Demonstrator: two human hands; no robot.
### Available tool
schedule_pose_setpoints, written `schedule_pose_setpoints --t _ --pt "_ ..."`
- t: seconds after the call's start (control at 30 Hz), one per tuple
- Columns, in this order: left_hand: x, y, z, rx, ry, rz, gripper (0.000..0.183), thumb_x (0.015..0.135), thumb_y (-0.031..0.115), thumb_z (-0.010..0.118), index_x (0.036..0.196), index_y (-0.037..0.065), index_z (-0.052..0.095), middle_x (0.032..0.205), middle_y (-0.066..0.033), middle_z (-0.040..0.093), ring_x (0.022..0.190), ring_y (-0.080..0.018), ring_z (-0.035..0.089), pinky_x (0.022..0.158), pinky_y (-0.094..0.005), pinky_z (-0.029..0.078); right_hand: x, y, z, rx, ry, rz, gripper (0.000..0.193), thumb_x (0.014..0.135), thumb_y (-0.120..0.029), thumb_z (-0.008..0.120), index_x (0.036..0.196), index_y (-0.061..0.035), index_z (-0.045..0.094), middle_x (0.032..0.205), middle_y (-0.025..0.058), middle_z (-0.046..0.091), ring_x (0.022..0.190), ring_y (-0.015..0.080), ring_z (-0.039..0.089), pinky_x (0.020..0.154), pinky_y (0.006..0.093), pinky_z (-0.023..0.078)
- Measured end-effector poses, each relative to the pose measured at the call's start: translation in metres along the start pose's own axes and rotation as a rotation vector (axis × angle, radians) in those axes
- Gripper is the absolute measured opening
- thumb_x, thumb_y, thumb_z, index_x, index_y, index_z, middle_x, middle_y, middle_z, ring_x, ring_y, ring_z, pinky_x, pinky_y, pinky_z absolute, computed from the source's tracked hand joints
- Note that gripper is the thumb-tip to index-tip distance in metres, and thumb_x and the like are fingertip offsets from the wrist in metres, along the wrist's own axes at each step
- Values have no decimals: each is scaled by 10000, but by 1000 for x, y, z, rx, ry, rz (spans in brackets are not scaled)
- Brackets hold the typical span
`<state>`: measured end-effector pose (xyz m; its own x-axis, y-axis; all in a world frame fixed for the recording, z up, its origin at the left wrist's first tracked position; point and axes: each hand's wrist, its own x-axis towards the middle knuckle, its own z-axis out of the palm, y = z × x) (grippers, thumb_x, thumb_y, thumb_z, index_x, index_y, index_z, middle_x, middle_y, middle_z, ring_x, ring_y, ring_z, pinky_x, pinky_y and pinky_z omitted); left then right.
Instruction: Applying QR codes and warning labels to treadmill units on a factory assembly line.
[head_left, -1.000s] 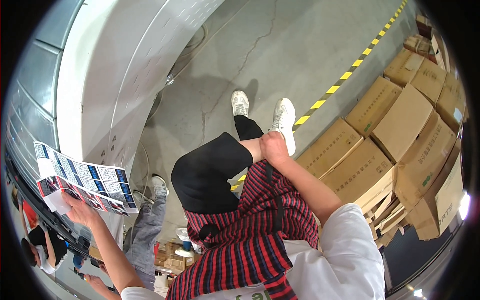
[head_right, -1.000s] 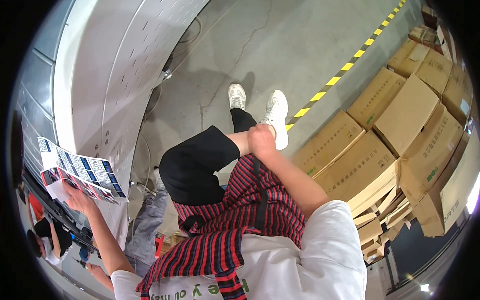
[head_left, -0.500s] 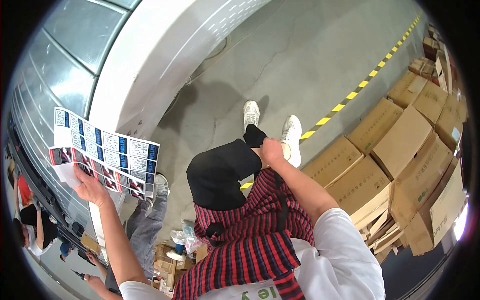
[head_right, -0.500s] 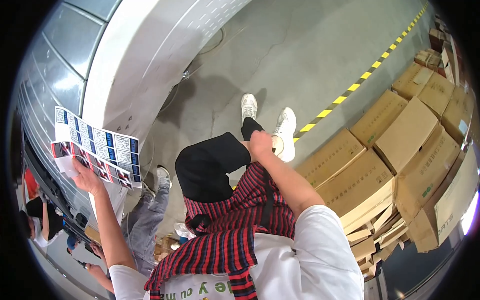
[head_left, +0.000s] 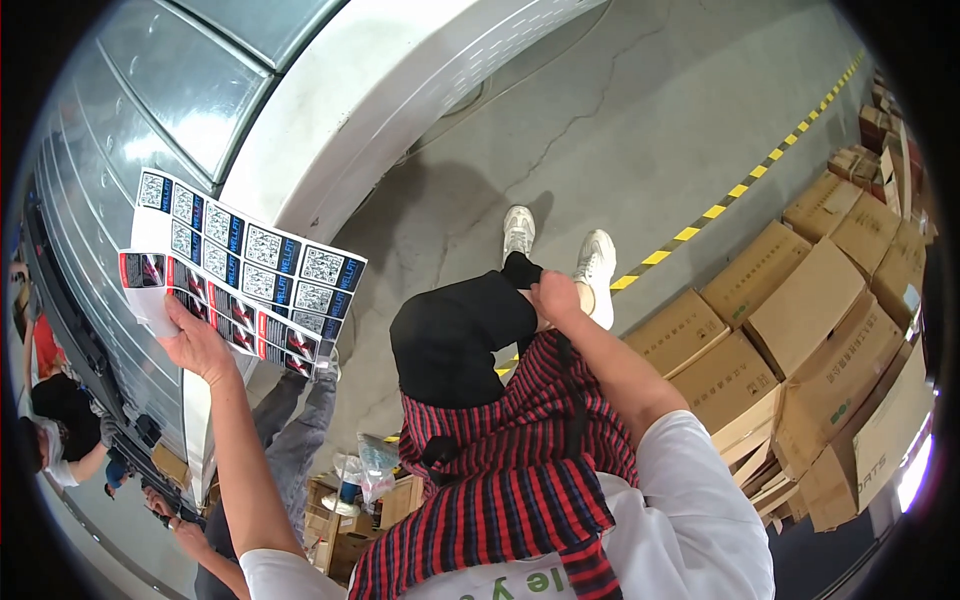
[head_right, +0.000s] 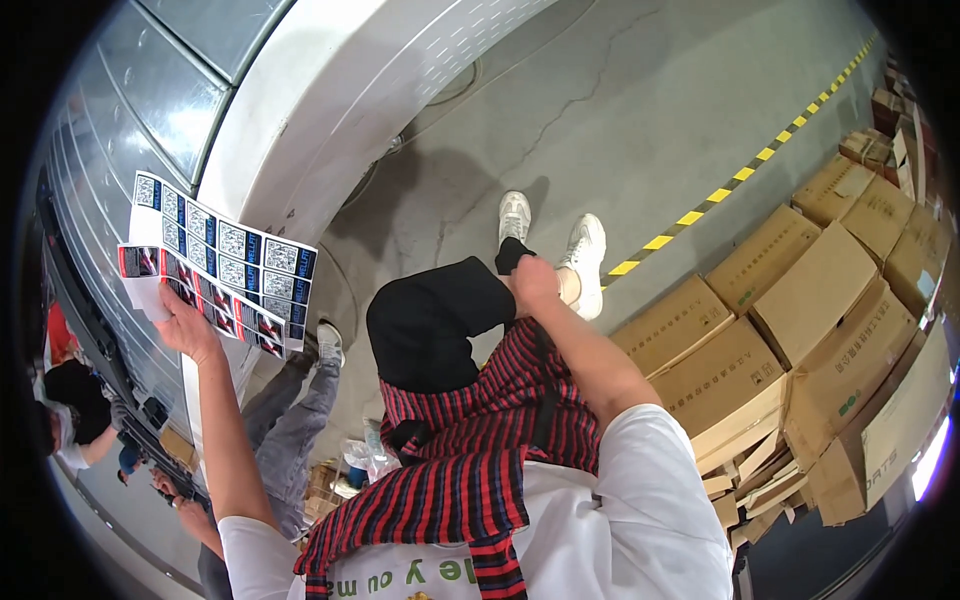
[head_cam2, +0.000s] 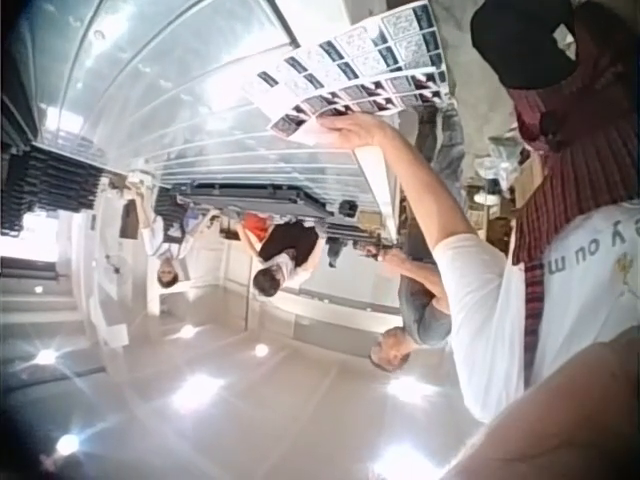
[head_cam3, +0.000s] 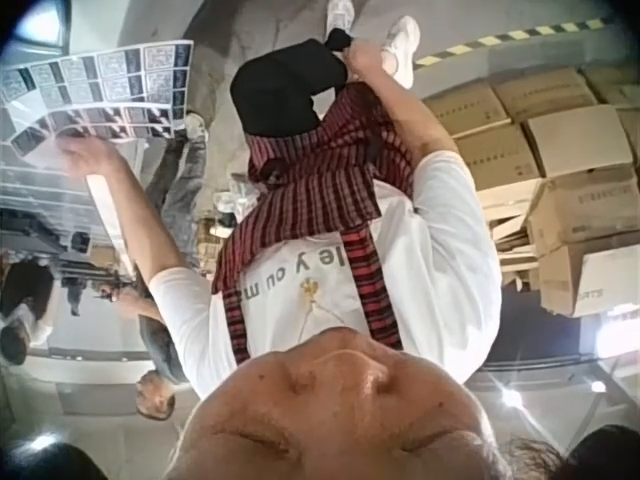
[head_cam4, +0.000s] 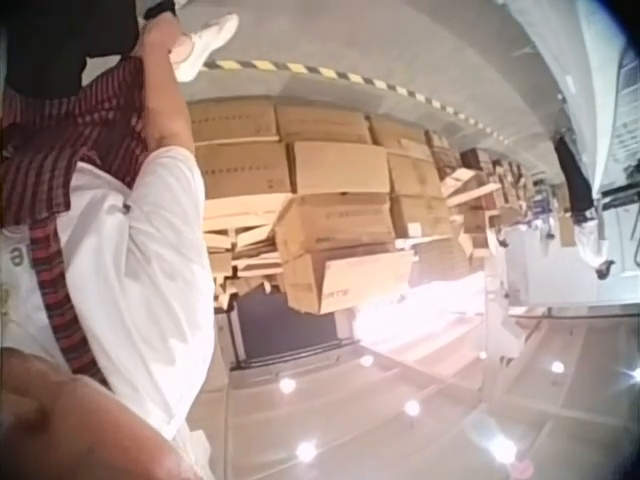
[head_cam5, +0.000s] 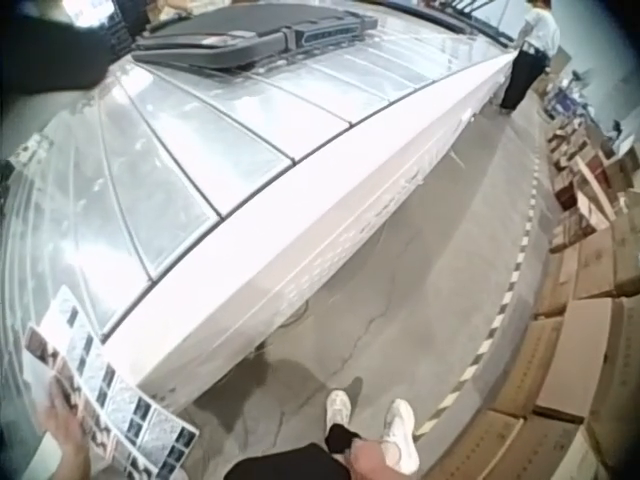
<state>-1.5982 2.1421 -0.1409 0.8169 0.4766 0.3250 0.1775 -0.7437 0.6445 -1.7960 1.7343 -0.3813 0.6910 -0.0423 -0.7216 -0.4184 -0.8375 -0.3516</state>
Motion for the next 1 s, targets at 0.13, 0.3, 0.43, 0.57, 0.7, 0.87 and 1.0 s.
schedule_pose_setpoints --t 0.13,0.3,0.43,0.57,0.7,0.87,1.0 --pt "-1 2 0 31 14 1 325 946 193 505 1127 -72 551 1072 -104 599 920 -142 545 826 -284 431 -3 4 -6 -272 -34 143 366 815 -330 576 903 22 627 931 209 627 868 344 619 772 406 501" --pt "-2 4 0 55 -2 19 320 947 190 502 1119 -75 553 1049 -100 602 907 -142 544 819 -285 433 -4 -1 -6 -17 -38 109 387 831 -337 529 847 37 627 847 229 624 846 368 601 787 439 477" --pt "0 2 0 8 9 39 318 947 187 499 1120 -74 553 1050 -102 605 906 -143 545 817 -286 435 -10 1 -10 -210 110 154 322 796 -304 592 853 12 623 817 195 635 815 351 624 762 403 502" --pt "1 -7 -2 31 -22 109 312 946 179 498 1119 -75 553 1044 -100 609 902 -142 547 814 -286 437 -8 5 -9 -47 -14 118 340 793 -317 586 831 19 620 847 217 621 820 363 611 766 422 495" --pt "4 -7 -3 23 -35 98 310 945 192 499 1077 -81 563 1008 -103 614 876 -151 555 785 -297 442 -8 9 -2 65 60 90 387 790 -342 573 816 41 621 818 246 607 815 383 599 759 446 487" --pt "-1 18 10 309 26 -17 309 942 207 501 1031 -84 557 966 -117 612 863 -167 558 777 -303 441 -13 15 -6 -169 94 93 303 777 -277 606 822 22 618 885 227 616 849 359 610 763 419 499" --pt "-9 34 29 80 -13 6 314 936 210 512 1051 -78 554 983 -120 605 871 -164 560 790 -286 445 -13 8 -7 106 20 119 324 783 -291 597 821 31 616 875 221 614 876 354 593 785 418 487"
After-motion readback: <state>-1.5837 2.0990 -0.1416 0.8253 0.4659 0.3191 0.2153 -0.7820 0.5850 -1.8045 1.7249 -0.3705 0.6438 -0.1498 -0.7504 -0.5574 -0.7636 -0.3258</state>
